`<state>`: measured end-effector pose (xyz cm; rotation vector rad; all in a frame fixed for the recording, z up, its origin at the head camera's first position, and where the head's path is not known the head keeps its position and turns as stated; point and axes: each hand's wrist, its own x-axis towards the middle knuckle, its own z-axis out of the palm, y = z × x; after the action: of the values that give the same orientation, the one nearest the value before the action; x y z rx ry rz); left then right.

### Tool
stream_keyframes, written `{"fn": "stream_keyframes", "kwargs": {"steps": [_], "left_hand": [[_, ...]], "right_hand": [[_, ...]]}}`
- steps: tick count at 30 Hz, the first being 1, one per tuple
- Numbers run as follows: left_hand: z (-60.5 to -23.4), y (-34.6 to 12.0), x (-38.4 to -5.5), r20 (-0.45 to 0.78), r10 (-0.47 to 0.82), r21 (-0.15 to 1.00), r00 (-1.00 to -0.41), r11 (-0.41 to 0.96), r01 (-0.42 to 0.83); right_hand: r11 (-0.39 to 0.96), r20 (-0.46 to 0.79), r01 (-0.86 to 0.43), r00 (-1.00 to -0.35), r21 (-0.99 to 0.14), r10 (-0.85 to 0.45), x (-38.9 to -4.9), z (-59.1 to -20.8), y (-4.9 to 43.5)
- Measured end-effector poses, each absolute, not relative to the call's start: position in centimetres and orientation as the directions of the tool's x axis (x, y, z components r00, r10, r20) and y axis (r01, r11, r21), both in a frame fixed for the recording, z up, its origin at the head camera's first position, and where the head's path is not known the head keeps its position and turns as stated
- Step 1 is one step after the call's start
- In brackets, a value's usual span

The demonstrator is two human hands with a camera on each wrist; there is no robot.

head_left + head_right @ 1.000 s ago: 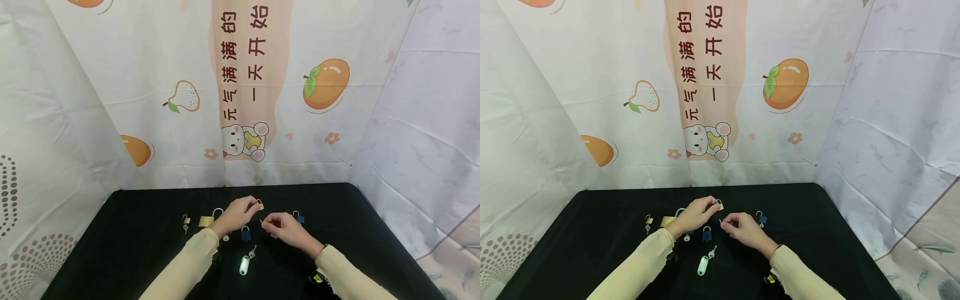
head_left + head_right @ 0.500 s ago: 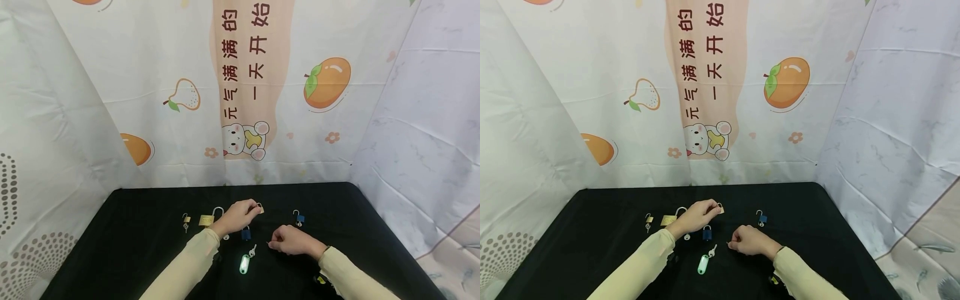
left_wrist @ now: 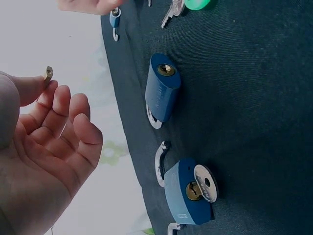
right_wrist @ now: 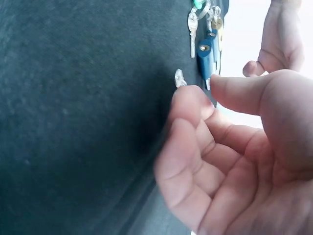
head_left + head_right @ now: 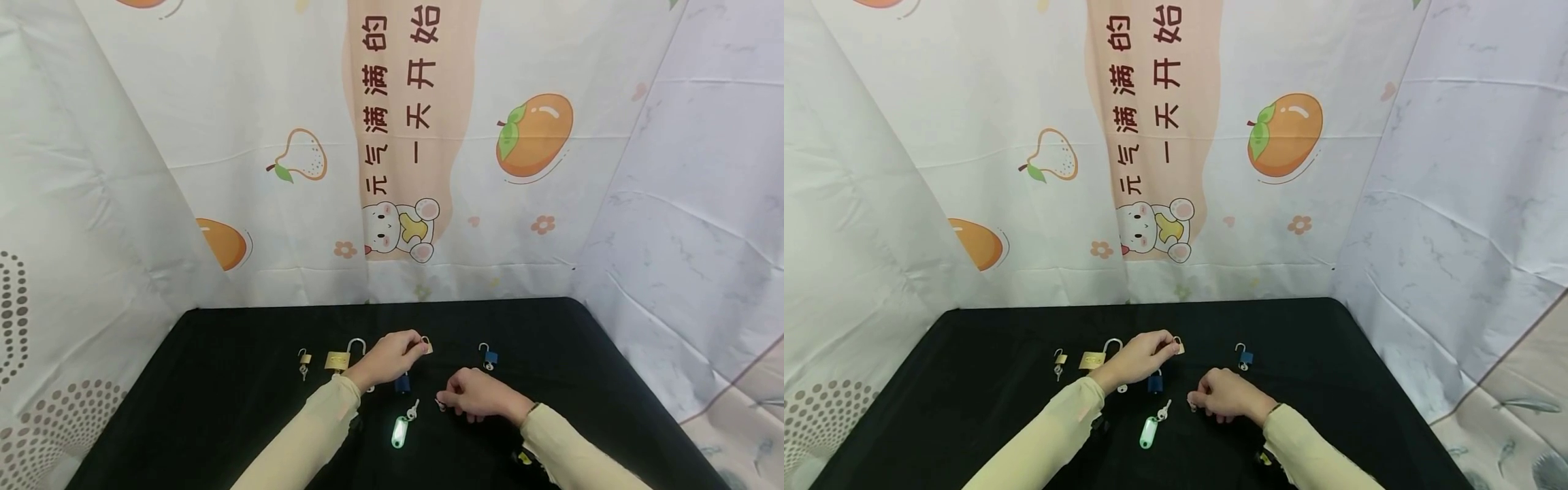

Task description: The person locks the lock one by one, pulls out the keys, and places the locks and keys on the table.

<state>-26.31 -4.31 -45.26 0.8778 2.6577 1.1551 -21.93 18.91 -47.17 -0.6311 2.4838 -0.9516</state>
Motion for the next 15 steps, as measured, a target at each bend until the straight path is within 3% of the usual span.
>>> {"fn": "stream_keyframes", "kwargs": {"steps": [10, 15], "left_hand": [[-45.2, -4.3, -26.4, 0.138, 0.552, 0.692, -0.823, 0.541, 0.479], [-45.5, -3.9, -26.2, 0.139, 0.562, 0.689, -0.815, 0.536, 0.487]], "right_hand": [[0.527, 0.037, -0.295, -0.894, -0.797, -0.446, -23.3, -46.1, 19.1], [0.522, 0.065, -0.274, -0.922, -0.808, -0.382, -23.7, -46.0, 18.9]]}}
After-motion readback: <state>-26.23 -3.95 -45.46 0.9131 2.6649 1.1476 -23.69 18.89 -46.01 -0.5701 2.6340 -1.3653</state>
